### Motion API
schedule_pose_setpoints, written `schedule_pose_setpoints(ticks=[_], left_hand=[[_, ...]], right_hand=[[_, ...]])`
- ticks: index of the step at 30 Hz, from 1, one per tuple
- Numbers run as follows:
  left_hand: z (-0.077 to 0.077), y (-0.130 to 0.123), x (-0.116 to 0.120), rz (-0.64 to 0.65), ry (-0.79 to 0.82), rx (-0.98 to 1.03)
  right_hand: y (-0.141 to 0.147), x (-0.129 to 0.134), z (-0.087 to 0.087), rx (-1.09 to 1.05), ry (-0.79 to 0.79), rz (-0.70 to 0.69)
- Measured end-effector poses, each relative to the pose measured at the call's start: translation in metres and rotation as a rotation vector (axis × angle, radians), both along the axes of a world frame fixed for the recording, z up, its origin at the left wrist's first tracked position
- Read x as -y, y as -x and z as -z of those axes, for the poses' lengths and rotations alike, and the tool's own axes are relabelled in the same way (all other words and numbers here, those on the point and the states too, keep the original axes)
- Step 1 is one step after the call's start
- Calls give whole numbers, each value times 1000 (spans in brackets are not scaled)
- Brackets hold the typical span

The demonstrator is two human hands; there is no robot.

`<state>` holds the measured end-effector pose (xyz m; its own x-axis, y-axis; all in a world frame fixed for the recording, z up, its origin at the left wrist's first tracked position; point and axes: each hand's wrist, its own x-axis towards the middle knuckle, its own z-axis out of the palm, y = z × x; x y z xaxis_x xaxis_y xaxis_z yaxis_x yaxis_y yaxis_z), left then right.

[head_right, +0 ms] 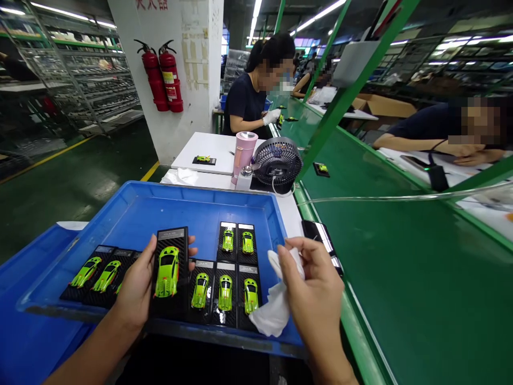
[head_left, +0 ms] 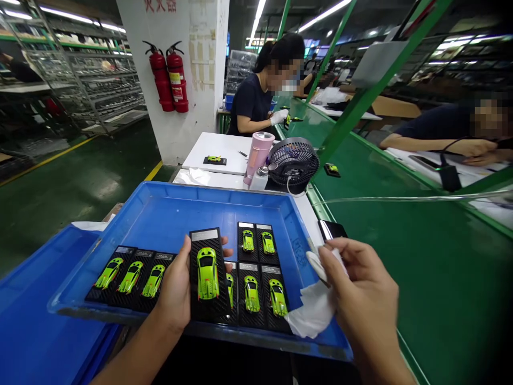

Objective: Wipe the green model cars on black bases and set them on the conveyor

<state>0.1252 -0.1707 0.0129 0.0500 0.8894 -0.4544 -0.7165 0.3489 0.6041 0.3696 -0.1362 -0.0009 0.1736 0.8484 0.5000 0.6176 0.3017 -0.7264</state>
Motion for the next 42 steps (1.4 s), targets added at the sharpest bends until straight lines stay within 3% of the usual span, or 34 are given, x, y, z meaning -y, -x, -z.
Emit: schedule_pose_setpoints(ticks=[3,6,13,19,24,32,37,42], left_hand=[[1,3,-2,4,8,23],[1,4,-4,13,29,14],[6,3,-12,-3,92,-19],[7,0,-13,45,95,4],[7,2,-10,42,82,-2],[10,7,-15,46,120,36],[10,14,-21,37,142,69],[9,19,-25,15,216,84]], right_hand=[[-14,-31,12,143,39,-128],[-27,-44,20,264,78,-244],[-59,-9,31,455,40,-209],[-25,5,46,629,201,-270],[-17,-7,52,543,293,-327],[-46,-16,10,57,451,-458],[-36,-57,-1,-122,365,-419],[-4,-150,-9,-65,230,-300]])
